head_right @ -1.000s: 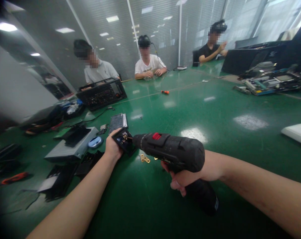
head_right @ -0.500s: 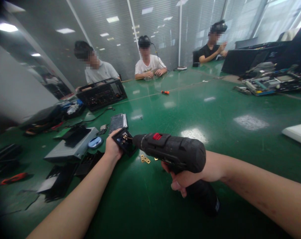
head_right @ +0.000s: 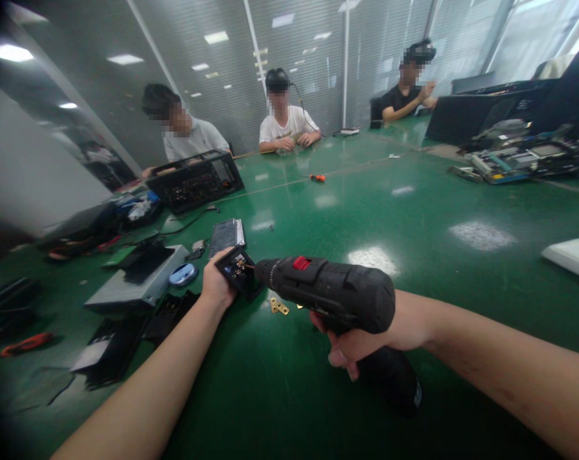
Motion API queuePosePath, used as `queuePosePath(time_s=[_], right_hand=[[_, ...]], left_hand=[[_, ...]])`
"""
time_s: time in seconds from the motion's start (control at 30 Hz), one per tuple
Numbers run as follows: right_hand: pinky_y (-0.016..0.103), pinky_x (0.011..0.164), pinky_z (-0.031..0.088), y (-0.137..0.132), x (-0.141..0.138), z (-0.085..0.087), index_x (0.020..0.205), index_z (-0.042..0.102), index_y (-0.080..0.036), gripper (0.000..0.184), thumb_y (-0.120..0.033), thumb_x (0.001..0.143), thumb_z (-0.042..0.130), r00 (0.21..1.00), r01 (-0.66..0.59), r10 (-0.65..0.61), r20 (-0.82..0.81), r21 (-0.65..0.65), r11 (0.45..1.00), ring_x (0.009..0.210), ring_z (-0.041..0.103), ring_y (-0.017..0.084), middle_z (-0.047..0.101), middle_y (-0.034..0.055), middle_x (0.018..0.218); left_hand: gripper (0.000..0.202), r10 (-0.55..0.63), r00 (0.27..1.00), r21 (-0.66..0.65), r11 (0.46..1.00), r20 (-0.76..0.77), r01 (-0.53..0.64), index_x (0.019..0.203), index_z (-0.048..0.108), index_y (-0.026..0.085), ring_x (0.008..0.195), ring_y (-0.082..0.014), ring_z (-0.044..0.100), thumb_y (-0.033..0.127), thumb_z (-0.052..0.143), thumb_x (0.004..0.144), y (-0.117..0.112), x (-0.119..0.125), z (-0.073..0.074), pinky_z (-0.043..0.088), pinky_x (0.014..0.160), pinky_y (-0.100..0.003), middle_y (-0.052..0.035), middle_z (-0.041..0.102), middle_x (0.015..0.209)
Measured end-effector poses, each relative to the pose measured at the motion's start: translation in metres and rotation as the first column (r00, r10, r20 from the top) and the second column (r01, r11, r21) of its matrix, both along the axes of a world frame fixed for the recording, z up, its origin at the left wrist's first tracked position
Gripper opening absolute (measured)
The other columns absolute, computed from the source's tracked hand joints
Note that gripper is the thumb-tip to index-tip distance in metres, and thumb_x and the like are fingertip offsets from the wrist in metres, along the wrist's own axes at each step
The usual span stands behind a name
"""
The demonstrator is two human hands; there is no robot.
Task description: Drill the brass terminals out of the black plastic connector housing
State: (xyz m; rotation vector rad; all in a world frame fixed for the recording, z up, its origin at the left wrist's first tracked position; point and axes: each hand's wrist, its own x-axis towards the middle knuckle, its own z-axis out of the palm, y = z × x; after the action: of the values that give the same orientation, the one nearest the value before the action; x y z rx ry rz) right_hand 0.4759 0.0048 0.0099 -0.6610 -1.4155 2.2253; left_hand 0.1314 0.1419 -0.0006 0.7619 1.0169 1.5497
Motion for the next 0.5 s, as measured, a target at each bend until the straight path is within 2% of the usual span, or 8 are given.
queuePosePath(time_s=[0.2, 0.33, 0.4, 0.5], right_hand=[[0.026, 0.068, 0.081, -0.008, -0.009, 0.018, 0.120, 0.081, -0.025, 0.062, -0.012, 0.075, 0.121, 0.998, 0.053, -0.054, -0.025, -0.023, 0.998, 0.074, 0.095, 0.019, 0.091, -0.0044, 0.101], [0.026, 0.067, 0.081, -0.009, -0.011, 0.021, 0.118, 0.080, -0.024, 0.063, -0.008, 0.072, 0.121, 0.998, 0.049, -0.050, -0.032, -0.031, 0.998, 0.071, 0.095, 0.020, 0.090, -0.0059, 0.094], [0.025, 0.070, 0.082, -0.010, -0.011, 0.022, 0.119, 0.081, -0.024, 0.061, -0.006, 0.075, 0.119, 0.998, 0.059, -0.060, -0.036, -0.038, 0.998, 0.074, 0.096, 0.019, 0.090, -0.0063, 0.094], [0.025, 0.068, 0.082, -0.010, -0.011, 0.023, 0.116, 0.082, -0.023, 0.062, -0.006, 0.071, 0.121, 0.998, 0.051, -0.054, -0.041, -0.058, 0.997, 0.072, 0.095, 0.019, 0.092, -0.0051, 0.095]], left_hand=[[0.034, 0.003, 1.000, 0.007, 1.000, -0.009, -0.003, 0.083, 0.077, 0.025, 0.068, -0.0201, 0.071, 0.044, 0.103, 0.071, 0.000, 0.000, 0.000, 0.056, 0.072, -0.032, 0.0028, 0.074, 0.073], [0.030, 0.011, 1.000, 0.007, 1.000, 0.006, -0.011, 0.082, 0.078, 0.025, 0.067, -0.0203, 0.070, 0.041, 0.101, 0.069, 0.000, 0.001, 0.000, 0.056, 0.071, -0.032, 0.0018, 0.075, 0.073], [0.029, 0.014, 1.000, 0.005, 1.000, 0.010, -0.015, 0.082, 0.079, 0.024, 0.067, -0.0200, 0.069, 0.040, 0.099, 0.068, -0.001, 0.001, 0.000, 0.055, 0.070, -0.031, 0.0011, 0.075, 0.073], [0.031, 0.013, 1.000, 0.002, 1.000, 0.004, -0.013, 0.082, 0.078, 0.024, 0.066, -0.0202, 0.069, 0.041, 0.100, 0.068, -0.001, 0.001, 0.000, 0.055, 0.070, -0.032, 0.0015, 0.074, 0.072]])
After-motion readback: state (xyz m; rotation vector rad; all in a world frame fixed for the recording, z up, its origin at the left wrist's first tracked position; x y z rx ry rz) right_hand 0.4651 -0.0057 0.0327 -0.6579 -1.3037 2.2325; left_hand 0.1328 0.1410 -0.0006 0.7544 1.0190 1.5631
